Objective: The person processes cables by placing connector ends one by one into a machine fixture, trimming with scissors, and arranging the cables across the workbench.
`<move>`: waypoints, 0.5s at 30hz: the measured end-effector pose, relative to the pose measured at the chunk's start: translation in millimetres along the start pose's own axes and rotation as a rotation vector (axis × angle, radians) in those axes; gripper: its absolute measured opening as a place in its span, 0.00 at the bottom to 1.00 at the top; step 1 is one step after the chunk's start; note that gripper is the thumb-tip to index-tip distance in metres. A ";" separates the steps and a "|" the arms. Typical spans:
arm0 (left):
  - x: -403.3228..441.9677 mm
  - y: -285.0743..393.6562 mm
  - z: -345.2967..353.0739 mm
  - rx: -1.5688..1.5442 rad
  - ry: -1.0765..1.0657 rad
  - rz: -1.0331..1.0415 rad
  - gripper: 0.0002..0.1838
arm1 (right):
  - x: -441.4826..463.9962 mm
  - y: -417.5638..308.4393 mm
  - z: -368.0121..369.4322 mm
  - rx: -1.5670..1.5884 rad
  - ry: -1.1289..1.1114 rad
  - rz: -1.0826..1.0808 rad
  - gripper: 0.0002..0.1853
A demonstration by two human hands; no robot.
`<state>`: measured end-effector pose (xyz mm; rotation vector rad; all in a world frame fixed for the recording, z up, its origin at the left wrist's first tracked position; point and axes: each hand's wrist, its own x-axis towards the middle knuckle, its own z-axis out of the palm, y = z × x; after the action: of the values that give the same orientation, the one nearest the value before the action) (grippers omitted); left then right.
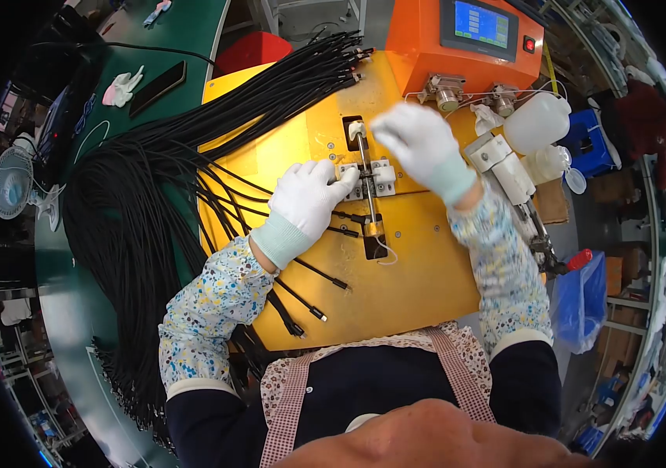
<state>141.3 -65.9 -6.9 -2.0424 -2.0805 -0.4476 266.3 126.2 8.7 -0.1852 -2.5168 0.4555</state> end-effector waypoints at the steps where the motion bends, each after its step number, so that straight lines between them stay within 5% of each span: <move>1: 0.9 1.0 -1.3 -0.002 0.001 0.000 0.22 | 14.7 7.0 2.9 -0.129 0.013 -0.076 0.04; 7: 1.2 0.7 0.4 -0.017 0.024 0.017 0.21 | 105.9 40.4 57.8 -0.716 -0.507 -0.025 0.09; 11: 1.1 -1.2 2.9 -0.038 0.022 0.019 0.20 | 118.0 37.8 58.3 -0.749 -0.636 0.005 0.12; 15: 1.8 -3.0 3.5 -0.058 0.033 0.019 0.20 | 109.7 45.5 47.8 -0.623 -0.504 0.131 0.12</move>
<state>138.5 -63.1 -9.8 -2.0702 -2.0504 -0.5416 150.2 180.1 11.2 -0.5277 -3.0848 -0.2939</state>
